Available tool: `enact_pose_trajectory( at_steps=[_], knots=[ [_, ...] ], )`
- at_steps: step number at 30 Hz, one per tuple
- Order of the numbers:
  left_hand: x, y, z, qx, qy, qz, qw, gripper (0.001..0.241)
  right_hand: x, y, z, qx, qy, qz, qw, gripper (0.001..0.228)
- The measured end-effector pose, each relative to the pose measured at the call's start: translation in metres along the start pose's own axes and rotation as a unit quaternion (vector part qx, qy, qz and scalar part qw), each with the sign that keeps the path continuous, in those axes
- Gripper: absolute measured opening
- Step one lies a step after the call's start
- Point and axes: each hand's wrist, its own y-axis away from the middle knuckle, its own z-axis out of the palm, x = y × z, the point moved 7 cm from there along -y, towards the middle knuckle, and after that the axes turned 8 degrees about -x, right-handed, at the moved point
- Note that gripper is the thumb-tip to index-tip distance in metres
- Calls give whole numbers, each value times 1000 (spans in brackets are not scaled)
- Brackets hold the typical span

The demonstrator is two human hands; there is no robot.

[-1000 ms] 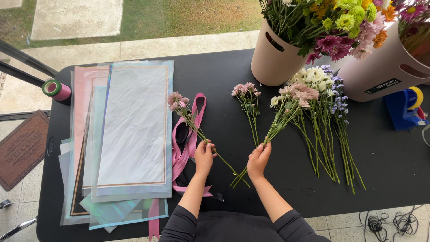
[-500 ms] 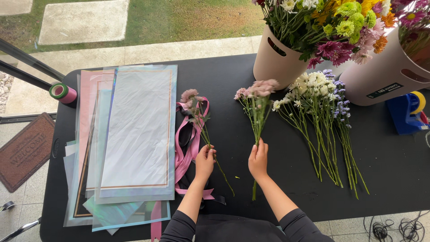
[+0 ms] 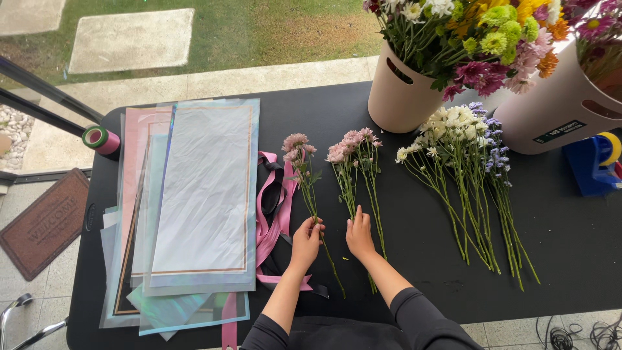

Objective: The person wipes individual flower stems with a cloth and organizes them into groups on a table.

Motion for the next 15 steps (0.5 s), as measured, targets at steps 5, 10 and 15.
enact_pose_trajectory(
  at_steps=[5,10,15],
  knots=[
    [11,1,9,-1,1,10,1000,18,-6,18,-16,3,17,28,999,62],
    [18,-1,28,3,43,8,999,19,-30,61,-45,-20,-93,-65,993,49],
    [23,6,54,0,122,24,992,15,-8,114,-61,-91,-122,34,988,51]
  ],
)
